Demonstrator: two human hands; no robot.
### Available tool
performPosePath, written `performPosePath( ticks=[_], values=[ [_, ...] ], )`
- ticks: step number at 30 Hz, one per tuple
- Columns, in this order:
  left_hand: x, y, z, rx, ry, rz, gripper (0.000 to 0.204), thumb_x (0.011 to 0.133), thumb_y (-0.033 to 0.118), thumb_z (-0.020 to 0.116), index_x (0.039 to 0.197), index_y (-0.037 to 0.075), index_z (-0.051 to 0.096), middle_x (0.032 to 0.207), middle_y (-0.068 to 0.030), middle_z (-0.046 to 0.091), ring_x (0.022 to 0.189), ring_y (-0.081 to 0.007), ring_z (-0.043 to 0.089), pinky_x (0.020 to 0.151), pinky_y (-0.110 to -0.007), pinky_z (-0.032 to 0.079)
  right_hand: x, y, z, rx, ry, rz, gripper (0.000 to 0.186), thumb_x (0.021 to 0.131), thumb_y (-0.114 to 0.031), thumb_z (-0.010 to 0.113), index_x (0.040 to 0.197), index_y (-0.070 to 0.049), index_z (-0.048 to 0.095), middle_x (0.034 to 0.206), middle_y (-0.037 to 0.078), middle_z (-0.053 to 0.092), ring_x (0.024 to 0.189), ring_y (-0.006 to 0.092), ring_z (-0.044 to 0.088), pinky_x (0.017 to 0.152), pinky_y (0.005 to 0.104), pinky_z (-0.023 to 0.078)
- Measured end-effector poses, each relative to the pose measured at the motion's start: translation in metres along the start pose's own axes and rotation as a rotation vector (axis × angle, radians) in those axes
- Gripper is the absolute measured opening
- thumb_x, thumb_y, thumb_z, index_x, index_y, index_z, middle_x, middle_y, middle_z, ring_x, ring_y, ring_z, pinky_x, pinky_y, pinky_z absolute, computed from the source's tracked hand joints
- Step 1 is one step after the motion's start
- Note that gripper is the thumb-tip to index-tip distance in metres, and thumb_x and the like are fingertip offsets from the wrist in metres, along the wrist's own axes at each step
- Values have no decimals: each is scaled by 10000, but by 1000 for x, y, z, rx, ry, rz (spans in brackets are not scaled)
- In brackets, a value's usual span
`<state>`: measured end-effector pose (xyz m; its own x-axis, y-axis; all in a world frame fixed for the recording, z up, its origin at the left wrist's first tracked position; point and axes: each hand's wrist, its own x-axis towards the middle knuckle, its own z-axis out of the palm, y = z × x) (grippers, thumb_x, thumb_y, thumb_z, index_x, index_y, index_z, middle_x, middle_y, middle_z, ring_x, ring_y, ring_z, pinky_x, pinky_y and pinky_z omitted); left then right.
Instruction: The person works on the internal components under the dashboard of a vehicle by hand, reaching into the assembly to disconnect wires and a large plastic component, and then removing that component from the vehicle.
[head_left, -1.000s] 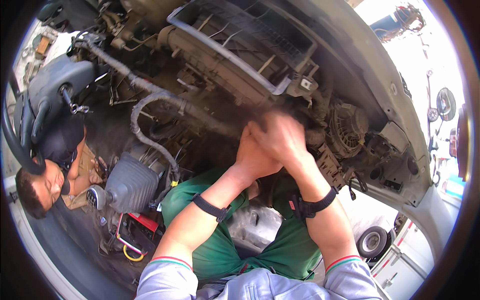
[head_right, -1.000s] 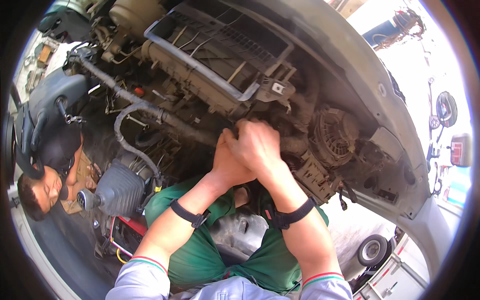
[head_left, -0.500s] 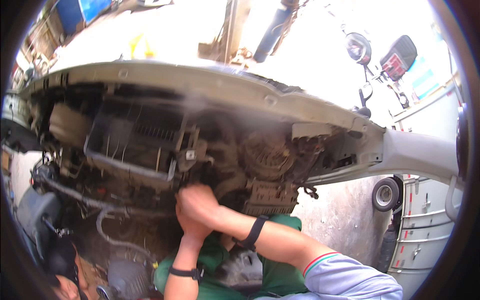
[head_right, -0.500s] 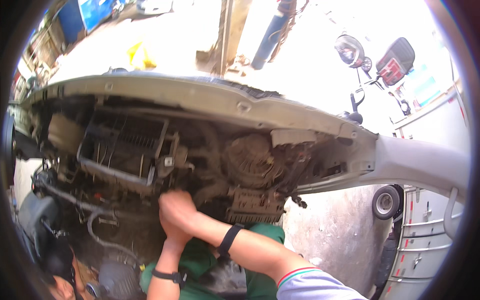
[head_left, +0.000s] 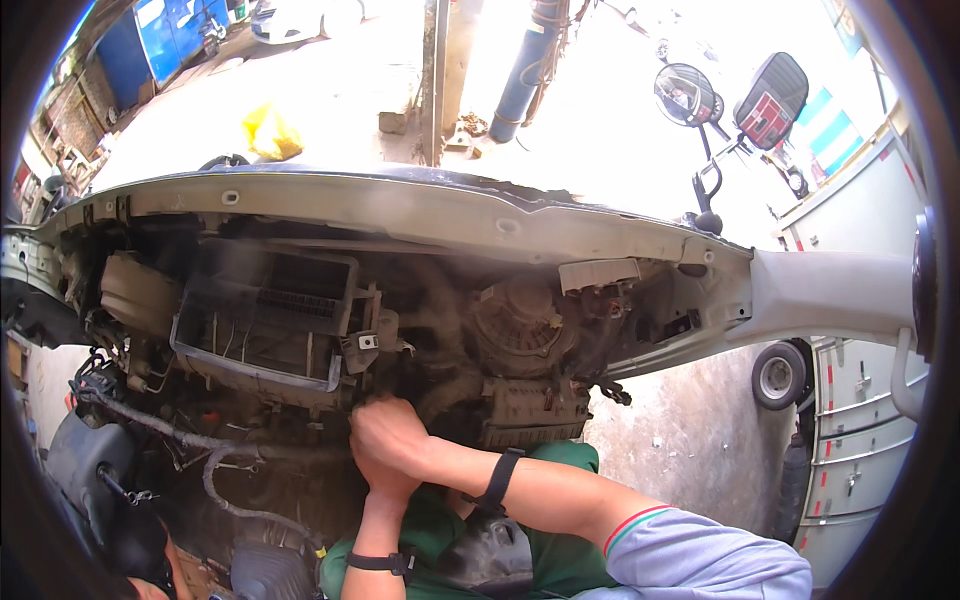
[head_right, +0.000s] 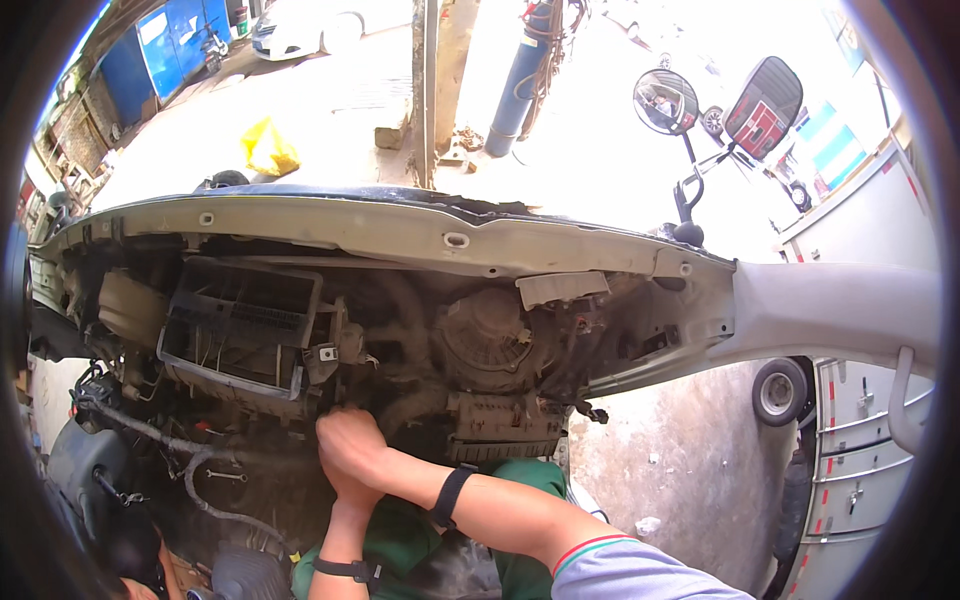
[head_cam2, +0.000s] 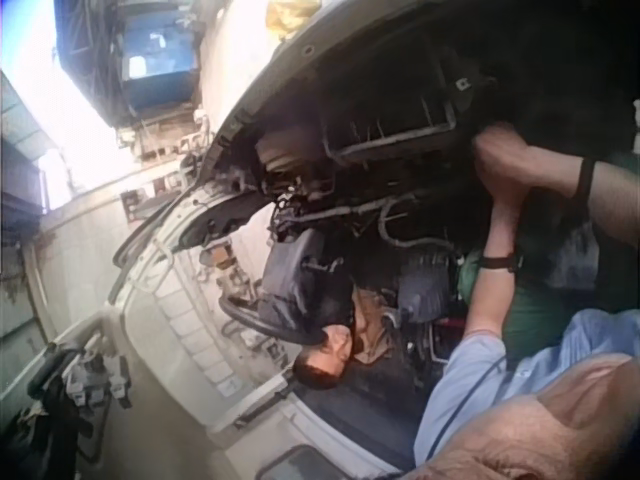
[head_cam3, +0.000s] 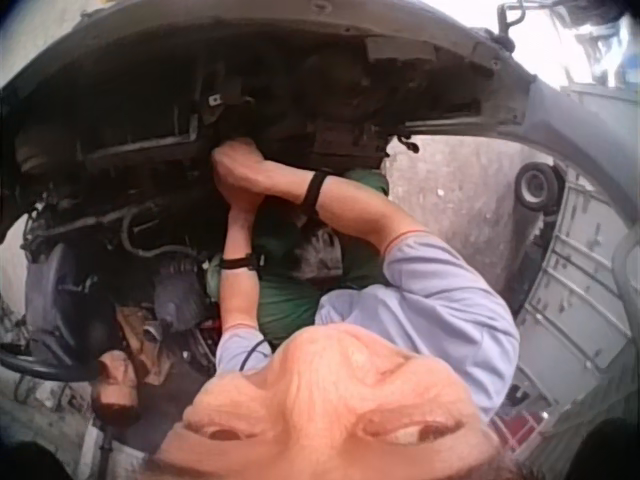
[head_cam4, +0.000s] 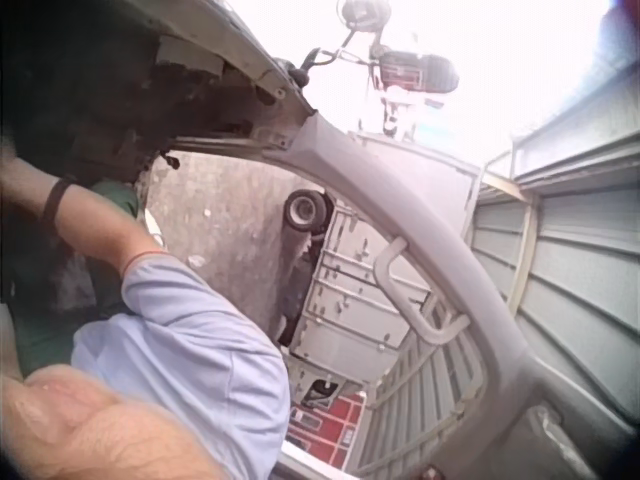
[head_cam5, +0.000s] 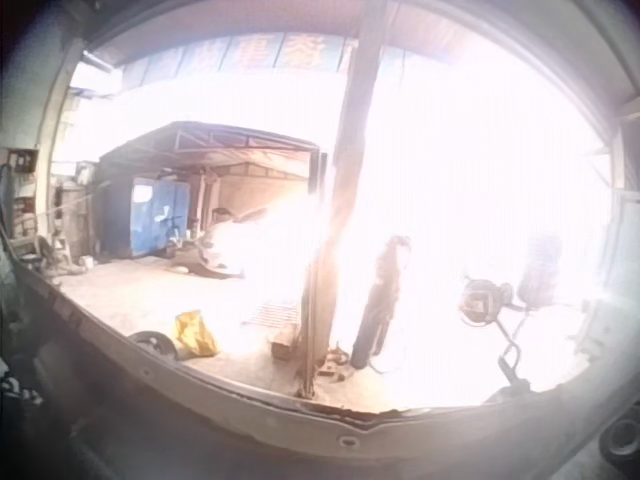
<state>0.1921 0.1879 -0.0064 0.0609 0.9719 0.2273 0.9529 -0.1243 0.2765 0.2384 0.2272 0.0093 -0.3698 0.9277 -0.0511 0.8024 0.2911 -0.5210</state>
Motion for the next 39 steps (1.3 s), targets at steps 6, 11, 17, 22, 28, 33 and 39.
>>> performPosePath(
  ticks=[6,11,17,22,28,33,39],
  values=[
    [1,-1,4,-63,-30,2,202,938,246,576,1063,87,568,1123,-104,561,1171,-276,523,988,-351,410,-12,46,41,-42,-3,-299,356,839,-183,652,1184,-95,653,1232,162,654,1146,329,626,1055,495,446],
    [-2,0,6,-191,35,66,226,927,253,590,1073,83,569,1133,-111,557,1183,-272,513,1008,-345,391,-17,48,62,-30,439,-159,309,825,-172,699,1126,-103,683,1165,141,686,1124,314,643,1027,470,477],
    [-8,-18,34,-65,-514,-84,361,896,358,651,1191,156,601,1214,-90,615,1214,-270,547,970,-401,437,7,-18,-48,-42,-253,-177,60,597,-134,716,601,-74,719,618,170,649,611,369,662,553,446,532],
    [-17,-3,31,-159,41,8,511,834,440,691,1263,177,598,1247,-75,625,1190,-265,562,963,-414,436,10,7,-50,-51,-106,-77,245,796,-222,635,701,-1,679,740,240,653,701,418,648,638,531,517],
    [-11,-15,7,-307,94,-73,428,725,386,741,1084,158,694,1049,-84,711,1012,-311,644,850,-497,455,16,11,-19,-67,-54,-195,186,793,-185,617,774,-7,669,793,216,654,778,404,644,684,501,527],
    [-17,-17,12,-302,68,-62,492,742,403,752,1150,142,664,1126,-95,669,1100,-296,604,849,-459,454,11,22,-12,-69,-80,-240,130,805,-154,600,812,-32,647,819,189,634,797,401,609,671,521,483],
    [-15,-12,11,-338,91,-77,420,724,348,750,1097,166,686,1082,-74,692,1085,-294,618,862,-473,445,9,28,-10,-79,-47,-307,132,813,-159,583,832,-42,642,827,173,626,810,391,603,676,525,474]
  ],
)
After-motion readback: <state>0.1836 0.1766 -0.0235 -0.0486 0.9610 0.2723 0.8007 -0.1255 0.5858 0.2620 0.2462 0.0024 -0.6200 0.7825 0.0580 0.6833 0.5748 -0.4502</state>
